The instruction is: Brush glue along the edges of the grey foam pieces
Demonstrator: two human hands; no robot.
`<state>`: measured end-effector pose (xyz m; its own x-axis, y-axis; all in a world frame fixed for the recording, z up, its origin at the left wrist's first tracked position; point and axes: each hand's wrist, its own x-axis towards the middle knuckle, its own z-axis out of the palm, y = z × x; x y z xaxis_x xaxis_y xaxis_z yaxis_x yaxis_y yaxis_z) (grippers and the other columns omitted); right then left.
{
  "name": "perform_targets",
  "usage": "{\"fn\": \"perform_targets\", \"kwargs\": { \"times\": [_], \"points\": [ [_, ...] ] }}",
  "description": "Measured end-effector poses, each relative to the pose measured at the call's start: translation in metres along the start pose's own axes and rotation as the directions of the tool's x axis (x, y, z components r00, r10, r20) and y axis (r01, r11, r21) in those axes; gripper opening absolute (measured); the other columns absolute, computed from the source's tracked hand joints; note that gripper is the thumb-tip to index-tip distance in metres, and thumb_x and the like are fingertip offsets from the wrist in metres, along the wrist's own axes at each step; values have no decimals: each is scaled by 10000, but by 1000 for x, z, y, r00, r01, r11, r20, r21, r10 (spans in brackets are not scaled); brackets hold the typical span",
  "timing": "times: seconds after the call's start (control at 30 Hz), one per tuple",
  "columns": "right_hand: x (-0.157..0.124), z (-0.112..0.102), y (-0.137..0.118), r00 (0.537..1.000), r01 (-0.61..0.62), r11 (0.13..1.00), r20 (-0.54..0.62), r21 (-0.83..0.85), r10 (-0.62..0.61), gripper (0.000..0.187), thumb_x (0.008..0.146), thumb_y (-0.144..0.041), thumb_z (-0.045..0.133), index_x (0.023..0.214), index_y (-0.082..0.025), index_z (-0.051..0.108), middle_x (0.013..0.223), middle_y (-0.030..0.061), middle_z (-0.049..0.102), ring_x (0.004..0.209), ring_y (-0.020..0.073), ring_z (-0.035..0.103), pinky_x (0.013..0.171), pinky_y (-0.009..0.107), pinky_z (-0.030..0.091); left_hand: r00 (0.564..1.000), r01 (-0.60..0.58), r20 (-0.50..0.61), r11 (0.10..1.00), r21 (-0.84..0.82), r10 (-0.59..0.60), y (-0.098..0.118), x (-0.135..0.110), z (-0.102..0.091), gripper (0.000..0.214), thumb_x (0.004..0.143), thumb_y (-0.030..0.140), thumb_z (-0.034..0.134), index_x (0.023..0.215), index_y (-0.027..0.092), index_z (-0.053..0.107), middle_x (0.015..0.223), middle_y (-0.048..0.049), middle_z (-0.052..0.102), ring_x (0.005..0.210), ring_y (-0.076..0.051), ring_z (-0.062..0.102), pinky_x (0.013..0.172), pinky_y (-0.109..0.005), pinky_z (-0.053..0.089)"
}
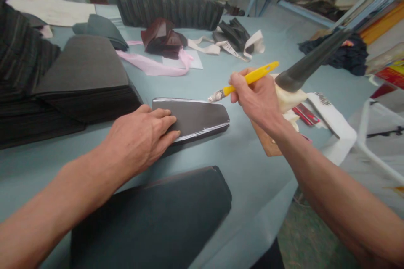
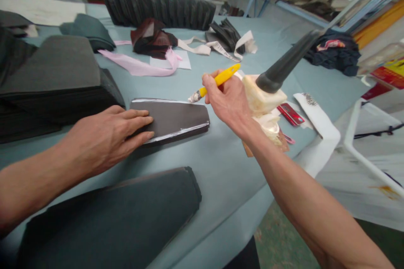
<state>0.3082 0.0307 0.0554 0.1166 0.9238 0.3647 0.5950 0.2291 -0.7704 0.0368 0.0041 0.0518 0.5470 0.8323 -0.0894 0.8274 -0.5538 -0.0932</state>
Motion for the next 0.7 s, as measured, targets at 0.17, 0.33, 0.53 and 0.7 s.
{"fn": "perform_targets", "kwargs": {
  "times": [0.17,0.33,0.53,0.7],
  "points": [
    [-32,-16,9,997,19,990,-73,138,-9,381,1016,-548,668,818,-225,623,552,-56,575,495,96,482,504,257,400,997,15,75,999,38,-18,-4,4,-5,645,916,592,691,1449,232,647,1554,-105,636,1290,-407,649,1012,-505,585],
    [-58,-27,9,993,59,979,-116,196,-36,407,1008,-600,666,837,-231,641,586,-41,586,515,99,496,487,259,412,997,-10,73,998,61,5,-4,4,-6,608,923,503,667,1462,223,632,1543,-109,644,1294,-400,649,1057,-515,580],
    [-78,-36,12,990,-12,968,-130,249,45,452,980,-667,674,847,-237,641,571,-46,590,479,96,490,456,256,409,997,-63,33,997,-51,64,-24,8,-3,699,916,688,541,1438,237,652,1541,-100,649,1300,-378,654,1114,-522,557],
    [-90,-42,7,979,25,938,-198,347,48,419,939,-636,736,829,-238,662,561,-49,607,467,98,499,443,260,387,994,-109,-9,984,-139,108,-38,10,-5,618,929,667,420,1352,303,684,1423,-58,725,1235,-317,702,1153,-445,527]
  ]
}}
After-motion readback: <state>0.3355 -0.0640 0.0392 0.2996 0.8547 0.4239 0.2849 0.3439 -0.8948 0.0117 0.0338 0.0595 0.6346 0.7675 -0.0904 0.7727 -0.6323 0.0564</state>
